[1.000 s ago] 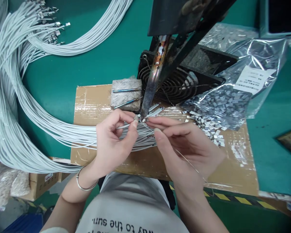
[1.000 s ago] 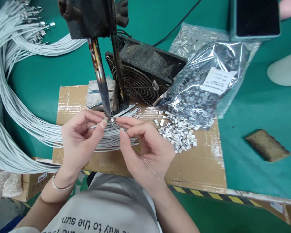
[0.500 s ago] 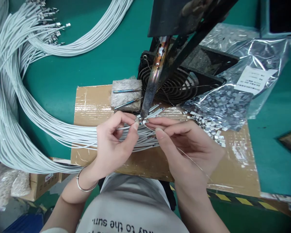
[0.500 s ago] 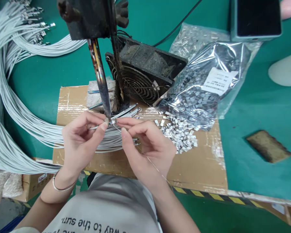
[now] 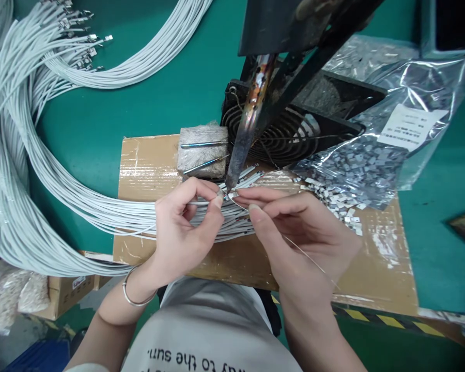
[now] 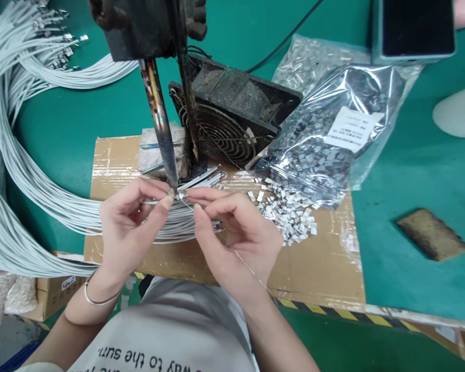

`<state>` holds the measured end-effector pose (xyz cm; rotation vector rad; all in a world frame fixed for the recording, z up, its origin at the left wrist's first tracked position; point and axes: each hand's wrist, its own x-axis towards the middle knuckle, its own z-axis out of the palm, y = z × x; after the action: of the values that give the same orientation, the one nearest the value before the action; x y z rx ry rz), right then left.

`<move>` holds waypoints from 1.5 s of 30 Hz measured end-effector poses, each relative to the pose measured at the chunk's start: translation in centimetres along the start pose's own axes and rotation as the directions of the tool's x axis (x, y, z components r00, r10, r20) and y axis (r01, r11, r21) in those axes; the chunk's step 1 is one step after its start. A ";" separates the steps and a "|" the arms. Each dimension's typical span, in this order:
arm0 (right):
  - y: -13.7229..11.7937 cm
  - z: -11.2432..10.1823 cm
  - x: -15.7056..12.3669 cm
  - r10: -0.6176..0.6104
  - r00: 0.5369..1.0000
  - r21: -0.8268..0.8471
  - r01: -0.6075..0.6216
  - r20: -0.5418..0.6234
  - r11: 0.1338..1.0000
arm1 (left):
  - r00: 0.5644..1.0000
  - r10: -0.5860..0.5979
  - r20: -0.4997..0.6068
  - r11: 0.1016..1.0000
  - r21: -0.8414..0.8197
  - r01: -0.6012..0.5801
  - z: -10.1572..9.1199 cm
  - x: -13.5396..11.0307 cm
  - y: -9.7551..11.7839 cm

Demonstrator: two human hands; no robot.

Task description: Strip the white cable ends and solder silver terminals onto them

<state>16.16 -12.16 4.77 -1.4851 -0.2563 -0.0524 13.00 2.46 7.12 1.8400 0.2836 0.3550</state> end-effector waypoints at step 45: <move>-0.2 0.3 0.2 -0.039 0.999 -0.016 0.039 -0.007 0.999 | 0.990 0.136 -0.039 0.991 0.019 -0.135 0.2 -0.1 -0.5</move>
<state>16.29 -11.86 5.00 -1.4952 -0.2791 -0.0913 13.02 2.38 6.62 1.8745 0.1901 0.4855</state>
